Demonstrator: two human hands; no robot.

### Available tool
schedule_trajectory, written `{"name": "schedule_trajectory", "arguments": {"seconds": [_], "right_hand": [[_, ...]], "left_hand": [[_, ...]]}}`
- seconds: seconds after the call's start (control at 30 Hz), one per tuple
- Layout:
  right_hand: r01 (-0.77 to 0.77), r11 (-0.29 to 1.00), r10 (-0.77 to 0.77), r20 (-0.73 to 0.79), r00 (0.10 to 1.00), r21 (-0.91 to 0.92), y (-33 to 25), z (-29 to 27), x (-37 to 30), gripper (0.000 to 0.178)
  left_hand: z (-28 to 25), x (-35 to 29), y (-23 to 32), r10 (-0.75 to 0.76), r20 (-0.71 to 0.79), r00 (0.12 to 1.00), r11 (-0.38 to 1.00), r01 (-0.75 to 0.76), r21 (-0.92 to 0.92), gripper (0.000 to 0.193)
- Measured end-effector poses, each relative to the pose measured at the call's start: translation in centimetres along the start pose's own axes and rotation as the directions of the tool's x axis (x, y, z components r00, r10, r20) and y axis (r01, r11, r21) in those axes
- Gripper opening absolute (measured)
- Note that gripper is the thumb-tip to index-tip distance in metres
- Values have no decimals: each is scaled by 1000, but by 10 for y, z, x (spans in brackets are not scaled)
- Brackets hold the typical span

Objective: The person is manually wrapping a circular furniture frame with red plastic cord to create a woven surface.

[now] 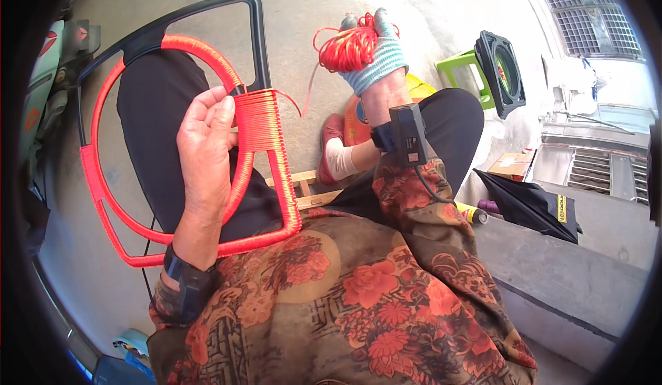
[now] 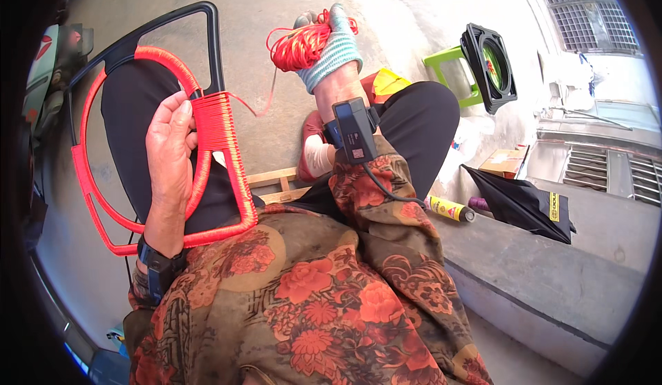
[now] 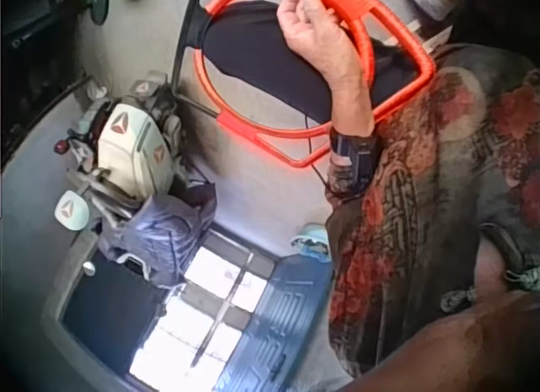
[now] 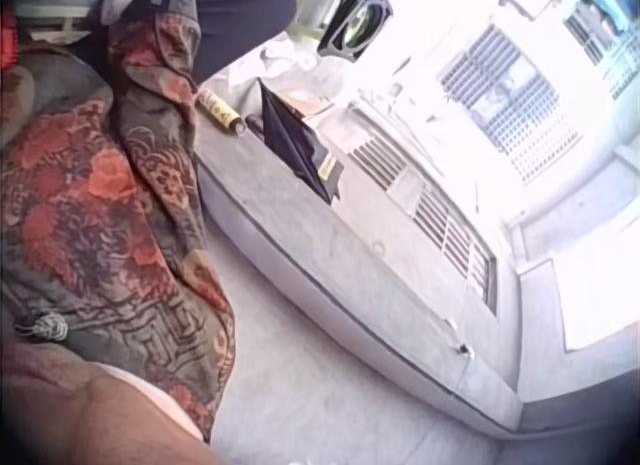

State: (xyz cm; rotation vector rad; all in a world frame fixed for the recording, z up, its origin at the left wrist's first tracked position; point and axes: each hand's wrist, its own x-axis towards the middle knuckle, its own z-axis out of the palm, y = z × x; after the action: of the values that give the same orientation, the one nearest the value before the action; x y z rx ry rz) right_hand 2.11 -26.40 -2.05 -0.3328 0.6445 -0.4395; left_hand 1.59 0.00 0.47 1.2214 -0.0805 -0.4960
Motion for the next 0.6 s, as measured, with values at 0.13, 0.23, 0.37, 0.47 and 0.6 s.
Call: {"name": "schedule_trajectory", "arguments": {"seconds": [0.13, 0.23, 0.37, 0.47, 0.6], "right_hand": [[-28, 999, 27, 34, 999, 34, -10, -6, -4, 29], [8, 995, 1, 92, 996, -96, -8, -2, -9, 29], [48, 986, -27, 134, 991, -159, 14, 16, -16, 29], [35, 996, -32, 42, 999, -82, 33, 20, -6, 29], [-35, 979, 28, -36, 999, -203, 84, 10, 9, 34]], "left_hand": [[-1, 1, 3, -47, -56, 997, 996, 42, -85, 25], [-4, 3, 1, -22, -75, 997, 997, 16, -78, 27], [-5, 3, -3, 272, -92, 958, 947, -250, 200, 42], [13, -4, 6, 486, -52, 872, 781, -407, 474, 54], [7, -22, 16, 654, 401, 642, 217, -666, 713, 71]]}}
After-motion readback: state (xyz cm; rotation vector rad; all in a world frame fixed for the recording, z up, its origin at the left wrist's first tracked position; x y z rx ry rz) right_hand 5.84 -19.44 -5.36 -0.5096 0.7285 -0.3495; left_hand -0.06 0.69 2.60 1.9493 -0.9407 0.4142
